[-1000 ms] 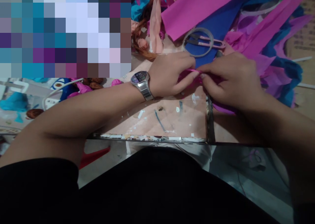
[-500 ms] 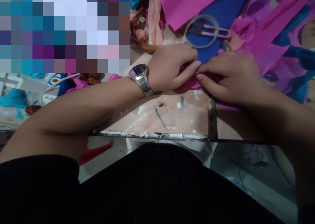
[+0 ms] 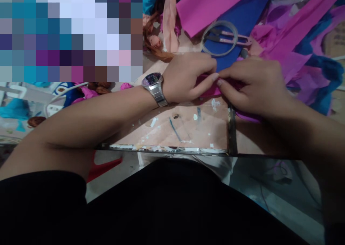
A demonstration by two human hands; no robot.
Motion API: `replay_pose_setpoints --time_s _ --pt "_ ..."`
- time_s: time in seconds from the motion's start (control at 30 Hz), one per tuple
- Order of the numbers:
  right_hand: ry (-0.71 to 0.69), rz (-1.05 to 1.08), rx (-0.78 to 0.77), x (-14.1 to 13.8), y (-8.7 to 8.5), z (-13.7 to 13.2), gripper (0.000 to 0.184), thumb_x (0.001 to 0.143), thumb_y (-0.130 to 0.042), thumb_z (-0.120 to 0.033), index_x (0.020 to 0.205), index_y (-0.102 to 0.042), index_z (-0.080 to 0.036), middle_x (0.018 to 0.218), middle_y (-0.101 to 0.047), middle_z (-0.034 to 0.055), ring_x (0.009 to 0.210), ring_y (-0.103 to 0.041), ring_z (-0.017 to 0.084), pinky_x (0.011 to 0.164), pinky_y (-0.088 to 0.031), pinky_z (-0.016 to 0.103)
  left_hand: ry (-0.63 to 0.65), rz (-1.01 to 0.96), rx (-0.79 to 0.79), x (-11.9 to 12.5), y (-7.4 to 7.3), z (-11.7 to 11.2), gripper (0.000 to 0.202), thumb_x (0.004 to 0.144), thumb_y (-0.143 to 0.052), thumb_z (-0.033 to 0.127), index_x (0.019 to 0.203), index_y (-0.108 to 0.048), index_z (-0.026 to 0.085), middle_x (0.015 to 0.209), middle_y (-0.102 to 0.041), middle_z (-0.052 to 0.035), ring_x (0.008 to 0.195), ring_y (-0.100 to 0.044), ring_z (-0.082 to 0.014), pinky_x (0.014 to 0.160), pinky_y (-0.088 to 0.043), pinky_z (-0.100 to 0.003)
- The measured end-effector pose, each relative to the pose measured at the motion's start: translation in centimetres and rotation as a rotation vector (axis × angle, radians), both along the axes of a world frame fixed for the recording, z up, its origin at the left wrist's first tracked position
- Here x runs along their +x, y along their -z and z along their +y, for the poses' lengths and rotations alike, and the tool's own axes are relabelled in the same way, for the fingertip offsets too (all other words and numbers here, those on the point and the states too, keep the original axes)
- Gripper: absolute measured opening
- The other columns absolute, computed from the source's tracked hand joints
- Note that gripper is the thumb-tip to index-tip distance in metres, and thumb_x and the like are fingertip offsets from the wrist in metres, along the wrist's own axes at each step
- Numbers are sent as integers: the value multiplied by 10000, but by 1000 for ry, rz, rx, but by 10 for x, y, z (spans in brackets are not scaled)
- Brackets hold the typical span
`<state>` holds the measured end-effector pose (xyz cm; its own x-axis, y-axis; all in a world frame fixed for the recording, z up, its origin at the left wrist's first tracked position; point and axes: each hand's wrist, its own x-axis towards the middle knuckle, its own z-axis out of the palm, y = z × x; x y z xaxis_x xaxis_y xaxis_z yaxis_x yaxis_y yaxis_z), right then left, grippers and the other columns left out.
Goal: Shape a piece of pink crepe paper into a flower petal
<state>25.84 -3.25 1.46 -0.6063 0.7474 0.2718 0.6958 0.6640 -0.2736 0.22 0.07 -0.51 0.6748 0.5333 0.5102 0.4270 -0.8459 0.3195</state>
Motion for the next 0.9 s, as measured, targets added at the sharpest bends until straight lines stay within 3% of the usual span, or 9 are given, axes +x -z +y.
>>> replay_pose_setpoints --time_s 0.23,0.57,0.9 --pt "40 21 6 2 2 2 319 1153 -561 -445 1202 -836 -291 1017 -842 79 1007 -786 298 986 -592 478 28 18 -26 -1 2 4 365 1167 -465 482 1058 -736 264 980 -810 -123 864 -723 -280 771 -535 -487" --pt "77 51 -62 1 -1 0 377 1170 -525 -499 1254 -848 -324 1110 -856 82 1122 -785 328 1074 -588 510 28 1 -24 -1 -1 1 323 1148 -471 414 1077 -746 261 1016 -819 -129 902 -756 -293 775 -528 -500" --pt "4 71 128 1 4 5 243 1103 -630 -396 1108 -839 -273 939 -832 63 897 -785 274 855 -589 431 1 -5 -29 0 6 6 341 1139 -474 473 1071 -741 271 979 -811 -110 887 -703 -264 783 -525 -473"
